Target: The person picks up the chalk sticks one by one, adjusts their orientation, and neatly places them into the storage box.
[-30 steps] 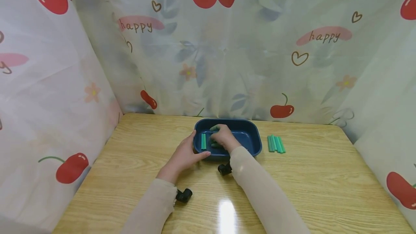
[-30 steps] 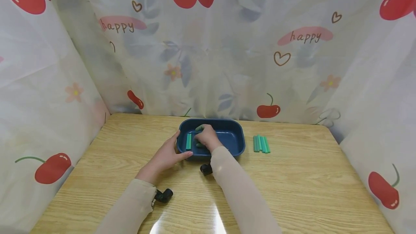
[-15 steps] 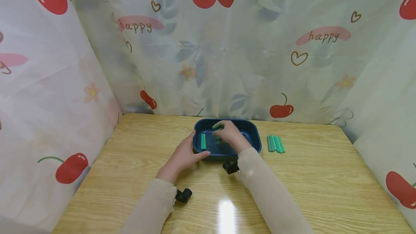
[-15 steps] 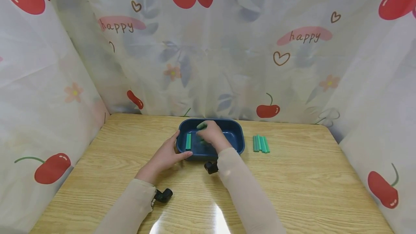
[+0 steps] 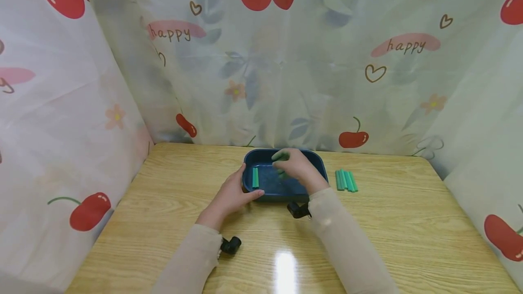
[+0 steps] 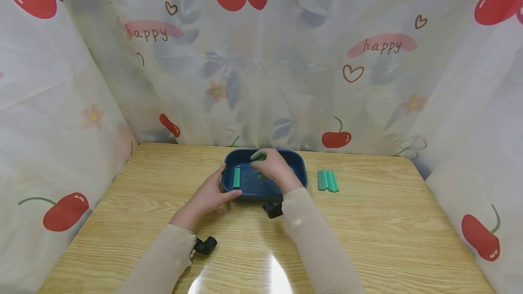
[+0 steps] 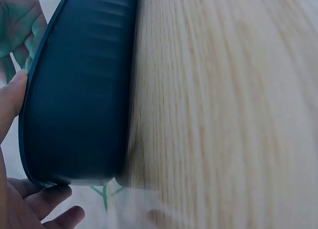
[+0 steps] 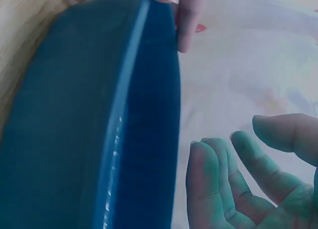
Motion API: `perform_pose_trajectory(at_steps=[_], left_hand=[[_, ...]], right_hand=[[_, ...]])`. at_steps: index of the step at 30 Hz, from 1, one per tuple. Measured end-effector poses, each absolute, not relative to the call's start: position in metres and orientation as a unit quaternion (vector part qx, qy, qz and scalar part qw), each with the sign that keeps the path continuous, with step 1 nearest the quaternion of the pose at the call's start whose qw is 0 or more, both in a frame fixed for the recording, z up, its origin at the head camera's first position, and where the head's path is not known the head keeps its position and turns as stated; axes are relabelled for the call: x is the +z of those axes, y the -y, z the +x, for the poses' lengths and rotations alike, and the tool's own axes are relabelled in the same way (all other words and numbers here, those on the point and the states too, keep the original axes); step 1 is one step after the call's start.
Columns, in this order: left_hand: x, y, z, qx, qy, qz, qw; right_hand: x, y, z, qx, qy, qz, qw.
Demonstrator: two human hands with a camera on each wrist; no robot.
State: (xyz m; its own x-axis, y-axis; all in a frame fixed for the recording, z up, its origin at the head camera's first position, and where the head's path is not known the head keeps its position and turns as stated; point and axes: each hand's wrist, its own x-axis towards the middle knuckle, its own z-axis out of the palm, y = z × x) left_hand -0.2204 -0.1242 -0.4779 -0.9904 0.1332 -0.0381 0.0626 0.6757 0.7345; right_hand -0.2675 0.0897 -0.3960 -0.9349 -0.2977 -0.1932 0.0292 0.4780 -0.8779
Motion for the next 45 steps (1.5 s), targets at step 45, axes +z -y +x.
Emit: perform_pose_trajectory(at_steps=[45], left_hand=[[-0.480, 0.122, -0.222, 0.395, -0.916, 0.047, 0.044]], right_hand=[[-0.385, -0.197, -0.228, -0.488, -0.871, -0.029, 0.040]])
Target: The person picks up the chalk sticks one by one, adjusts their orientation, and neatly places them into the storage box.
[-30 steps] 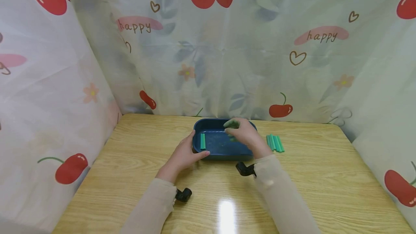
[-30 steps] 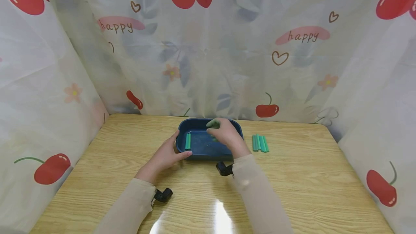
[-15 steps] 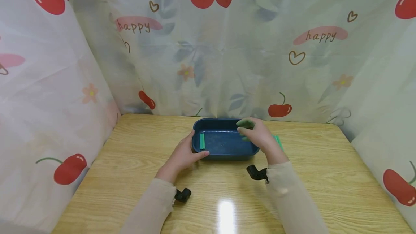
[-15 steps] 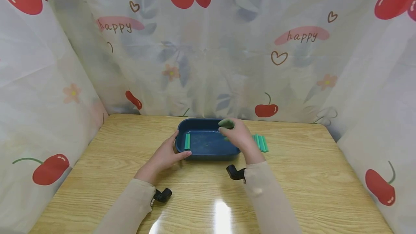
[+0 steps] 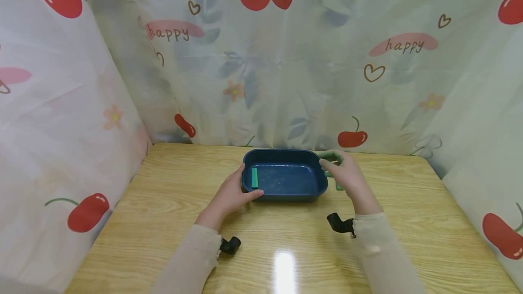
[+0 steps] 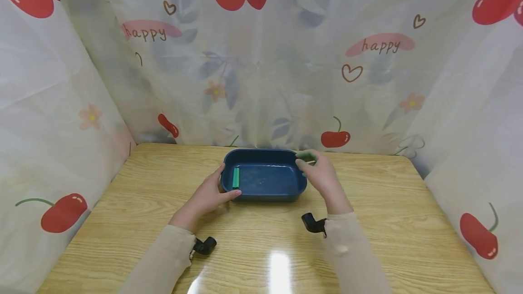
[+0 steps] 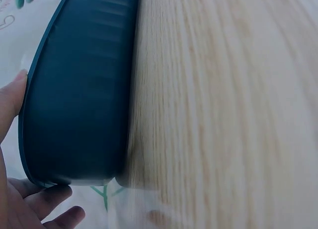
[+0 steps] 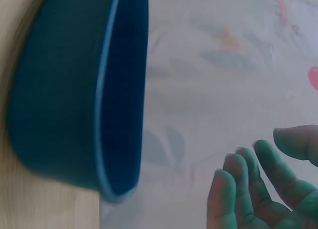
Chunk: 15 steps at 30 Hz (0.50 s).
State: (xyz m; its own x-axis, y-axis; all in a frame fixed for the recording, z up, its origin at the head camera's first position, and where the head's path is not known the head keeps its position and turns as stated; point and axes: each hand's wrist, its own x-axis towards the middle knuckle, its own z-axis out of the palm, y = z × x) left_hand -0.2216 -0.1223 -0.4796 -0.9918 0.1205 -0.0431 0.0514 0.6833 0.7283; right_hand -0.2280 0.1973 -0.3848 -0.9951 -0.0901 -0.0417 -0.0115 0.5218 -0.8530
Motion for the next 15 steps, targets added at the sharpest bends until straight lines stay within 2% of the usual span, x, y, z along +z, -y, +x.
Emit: perform_pose_trajectory(at_steps=[15], left_hand=[[-0.481, 0.123, -0.221, 0.394, -0.917, 0.049, 0.040]], right_hand=[[-0.413, -0.253, -0.233, -0.455, -0.890, -0.015, -0.038]])
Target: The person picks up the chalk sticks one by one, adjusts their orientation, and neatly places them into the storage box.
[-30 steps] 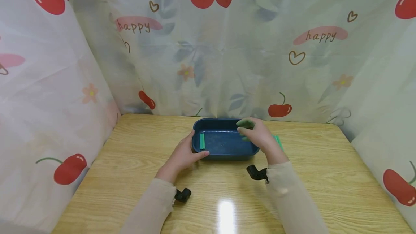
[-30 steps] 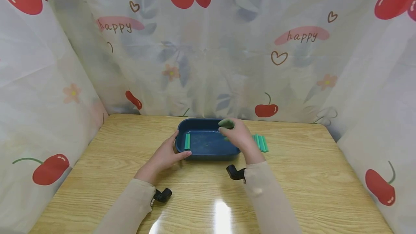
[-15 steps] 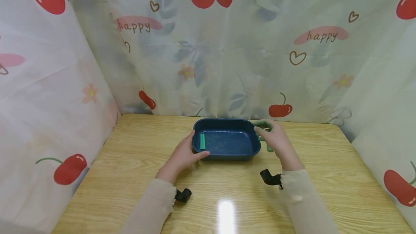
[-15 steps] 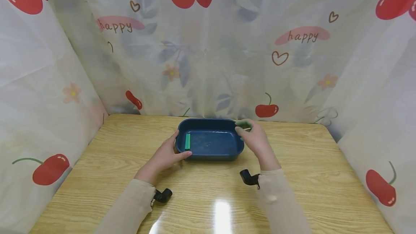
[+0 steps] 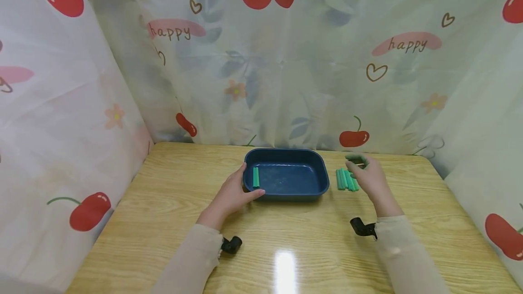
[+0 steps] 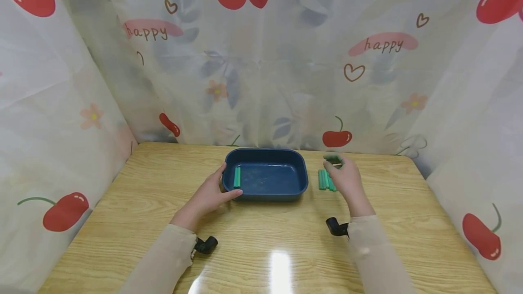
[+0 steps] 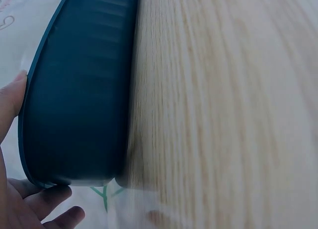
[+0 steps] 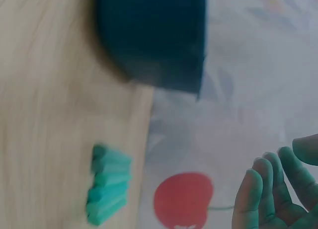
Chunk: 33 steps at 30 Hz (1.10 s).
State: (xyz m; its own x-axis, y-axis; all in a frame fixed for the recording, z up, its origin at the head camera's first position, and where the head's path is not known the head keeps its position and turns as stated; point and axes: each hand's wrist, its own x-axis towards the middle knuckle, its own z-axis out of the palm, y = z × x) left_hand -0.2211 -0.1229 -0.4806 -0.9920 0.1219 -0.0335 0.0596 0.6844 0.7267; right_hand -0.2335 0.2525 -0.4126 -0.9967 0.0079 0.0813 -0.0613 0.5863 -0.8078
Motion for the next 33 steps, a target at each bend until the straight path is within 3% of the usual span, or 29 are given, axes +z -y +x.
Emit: perform_pose_trajectory(at_steps=[13, 24, 33], left_hand=[[-0.479, 0.123, -0.221, 0.392, -0.918, 0.046, 0.045], [-0.479, 0.122, -0.221, 0.394, -0.917, 0.046, 0.046], [-0.479, 0.122, -0.221, 0.394, -0.917, 0.044, 0.044]], right_hand=[[-0.437, -0.282, -0.250, 0.458, 0.889, -0.014, 0.025], [-0.457, -0.297, -0.271, 0.438, 0.898, -0.020, -0.048], [-0.463, -0.304, -0.285, 0.373, 0.925, -0.019, -0.072]])
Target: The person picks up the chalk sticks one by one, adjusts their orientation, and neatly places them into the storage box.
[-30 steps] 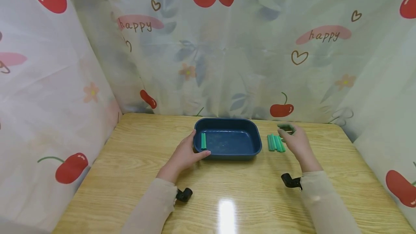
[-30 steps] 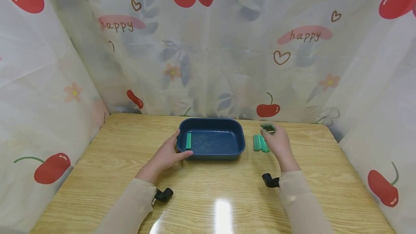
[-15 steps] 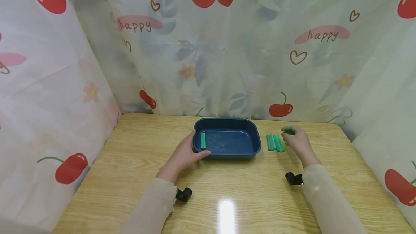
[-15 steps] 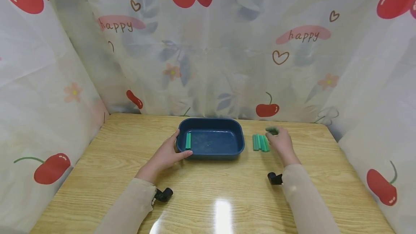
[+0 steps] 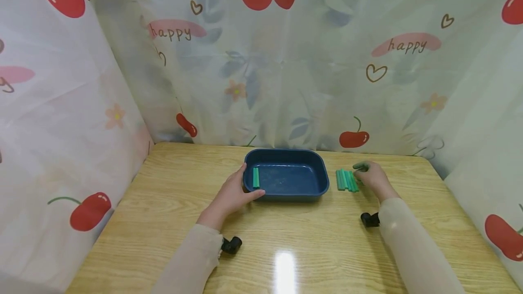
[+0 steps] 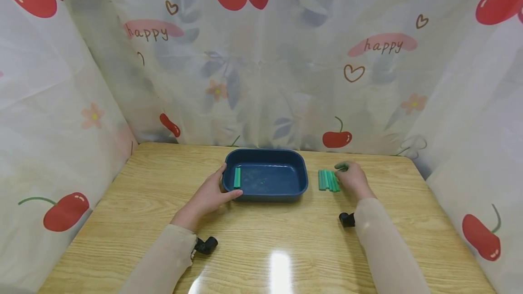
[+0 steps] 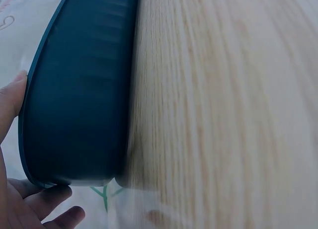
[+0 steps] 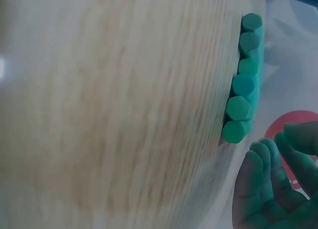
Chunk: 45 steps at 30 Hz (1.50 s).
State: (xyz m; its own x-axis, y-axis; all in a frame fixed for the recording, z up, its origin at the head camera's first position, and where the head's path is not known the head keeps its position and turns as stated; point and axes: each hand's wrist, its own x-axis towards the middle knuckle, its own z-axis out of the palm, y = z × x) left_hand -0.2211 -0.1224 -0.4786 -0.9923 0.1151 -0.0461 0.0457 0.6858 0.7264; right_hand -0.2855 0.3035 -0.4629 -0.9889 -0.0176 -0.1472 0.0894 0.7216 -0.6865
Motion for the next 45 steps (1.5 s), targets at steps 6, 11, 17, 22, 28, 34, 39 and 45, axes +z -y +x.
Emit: perform_pose_trajectory(at_steps=[6, 11, 17, 22, 28, 34, 39, 45], left_hand=[[-0.479, 0.123, -0.221, 0.396, -0.917, 0.042, 0.042], [-0.477, 0.123, -0.221, 0.395, -0.917, 0.041, 0.044], [-0.476, 0.122, -0.220, 0.397, -0.916, 0.044, 0.046], [-0.476, 0.122, -0.221, 0.396, -0.916, 0.044, 0.045], [-0.477, 0.122, -0.221, 0.395, -0.917, 0.043, 0.043], [-0.479, 0.122, -0.222, 0.398, -0.916, 0.040, 0.041], [-0.480, 0.122, -0.222, 0.400, -0.915, 0.040, 0.040], [-0.479, 0.123, -0.221, 0.396, -0.916, 0.044, 0.040]], right_hand=[[-0.466, -0.306, -0.295, -0.347, -0.934, 0.013, 0.086], [-0.465, -0.306, -0.297, -0.336, -0.936, 0.011, 0.104], [-0.466, -0.305, -0.298, -0.324, -0.939, 0.011, 0.113], [-0.467, -0.305, -0.299, -0.314, -0.942, 0.012, 0.115], [-0.465, -0.305, -0.298, -0.298, -0.947, 0.004, 0.120], [-0.464, -0.305, -0.297, -0.265, -0.957, -0.010, 0.121], [-0.462, -0.307, -0.295, -0.264, -0.956, -0.005, 0.125], [-0.456, -0.307, -0.288, -0.292, -0.947, -0.002, 0.131]])
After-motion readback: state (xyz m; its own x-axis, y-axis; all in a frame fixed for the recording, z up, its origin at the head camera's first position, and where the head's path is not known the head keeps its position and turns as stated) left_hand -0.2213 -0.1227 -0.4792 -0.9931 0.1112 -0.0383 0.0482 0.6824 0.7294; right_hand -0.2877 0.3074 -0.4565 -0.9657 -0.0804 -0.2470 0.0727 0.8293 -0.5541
